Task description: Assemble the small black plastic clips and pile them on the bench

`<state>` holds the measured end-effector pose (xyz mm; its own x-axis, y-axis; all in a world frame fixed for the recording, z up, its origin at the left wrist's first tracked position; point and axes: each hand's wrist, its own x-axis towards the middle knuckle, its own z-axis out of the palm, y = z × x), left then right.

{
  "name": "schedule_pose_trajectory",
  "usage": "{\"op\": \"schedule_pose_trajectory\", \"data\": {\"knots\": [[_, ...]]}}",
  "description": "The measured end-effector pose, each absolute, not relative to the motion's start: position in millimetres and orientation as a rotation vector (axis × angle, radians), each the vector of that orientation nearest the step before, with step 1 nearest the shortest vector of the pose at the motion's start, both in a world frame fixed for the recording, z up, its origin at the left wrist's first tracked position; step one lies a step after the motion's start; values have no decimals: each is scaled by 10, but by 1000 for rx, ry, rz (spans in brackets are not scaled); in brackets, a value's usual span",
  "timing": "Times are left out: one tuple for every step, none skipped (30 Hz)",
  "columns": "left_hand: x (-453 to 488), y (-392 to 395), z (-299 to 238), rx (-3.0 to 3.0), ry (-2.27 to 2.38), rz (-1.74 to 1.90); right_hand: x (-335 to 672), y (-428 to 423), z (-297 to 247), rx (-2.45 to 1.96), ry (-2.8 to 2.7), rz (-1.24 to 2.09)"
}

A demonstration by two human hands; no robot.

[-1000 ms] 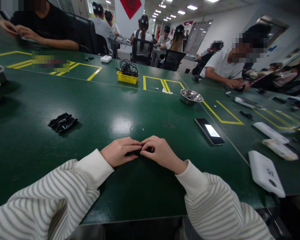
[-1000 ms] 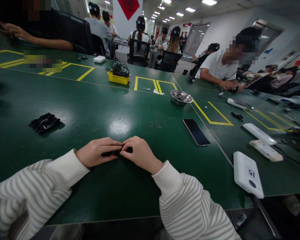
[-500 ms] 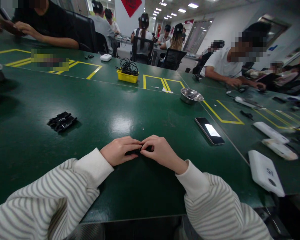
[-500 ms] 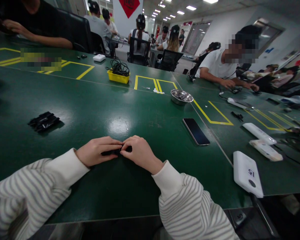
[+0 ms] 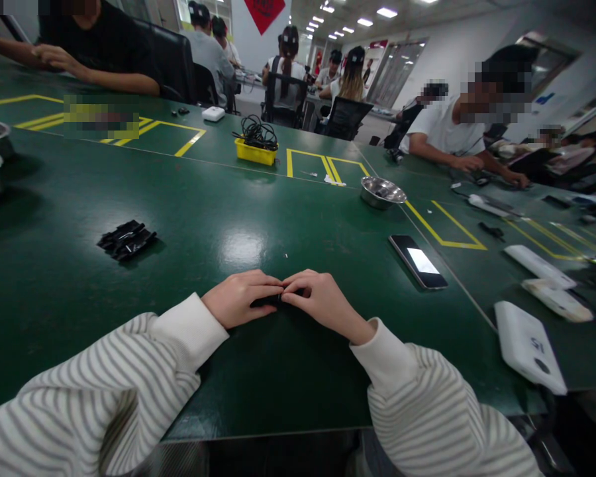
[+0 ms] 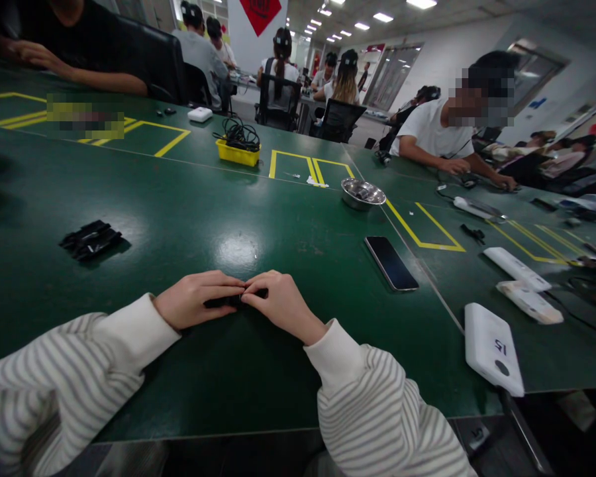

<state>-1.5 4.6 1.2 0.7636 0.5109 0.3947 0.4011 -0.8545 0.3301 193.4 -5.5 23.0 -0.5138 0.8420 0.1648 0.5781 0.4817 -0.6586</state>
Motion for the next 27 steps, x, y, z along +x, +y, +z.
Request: {"op": "schedule_pose_trajectory", "data": {"knots": [[-15,46,14,2734,717,712,1932,-56,223,-1173,-2260,742],[-15,46,17,2736,717,715,1931,-58,217,-1170,-2263,736],[-14,45,19,2737,719,718,1930,-61,212,-1168,-2267,728],[-14,43,21,2738,722,720,1929,-64,209,-1168,-2273,718],[-13,42,23,2738,725,721,1928,-68,209,-1170,-2278,706],[-13,41,23,2737,727,724,1927,-73,211,-1174,-2283,694],[-12,40,23,2735,728,728,1925,-77,215,-1180,-2287,682],[-11,40,23,2732,726,729,1923,-81,220,-1186,-2289,672],[-10,41,22,2729,722,732,1921,-84,225,-1191,-2290,666],[-9,42,22,2726,718,733,1919,-87,229,-1194,-2289,664],[-8,44,21,2722,715,732,1917,-88,231,-1197,-2284,666],[-7,46,20,2719,714,729,1916,-89,231,-1200,-2277,668],[-6,48,20,2716,715,727,1916,-88,228,-1202,-2268,670],[-6,49,19,2714,718,725,1916,-87,224,-1205,-2257,670],[-6,50,19,2713,720,723,1918,-85,217,-1208,-2248,669],[-7,50,18,2713,722,720,1920,-82,208,-1211,-2240,668],[-10,49,16,2714,722,719,1922,-80,199,-1212,-2235,667],[-12,48,14,2715,721,717,1924,-79,191,-1213,-2232,666],[-15,46,11,2715,719,715,1925,-78,184,-1213,-2231,666],[-18,45,8,2716,717,714,1926,-79,180,-1214,-2231,666],[-20,44,6,2717,716,714,1925,-82,179,-1214,-2232,666],[-21,44,4,2718,716,715,1924,-84,182,-1217,-2232,667],[-22,44,3,2721,715,716,1923,-87,188,-1219,-2233,670],[-21,44,3,2725,716,717,1922,-87,197,-1219,-2234,675],[-19,45,4,2729,717,719,1923,-82,207,-1215,-2232,683],[-17,45,6,2735,719,720,1927,-70,216,-1207,-2229,696],[-15,45,9,2741,721,723,1932,-49,222,-1203,-2217,712]]}}
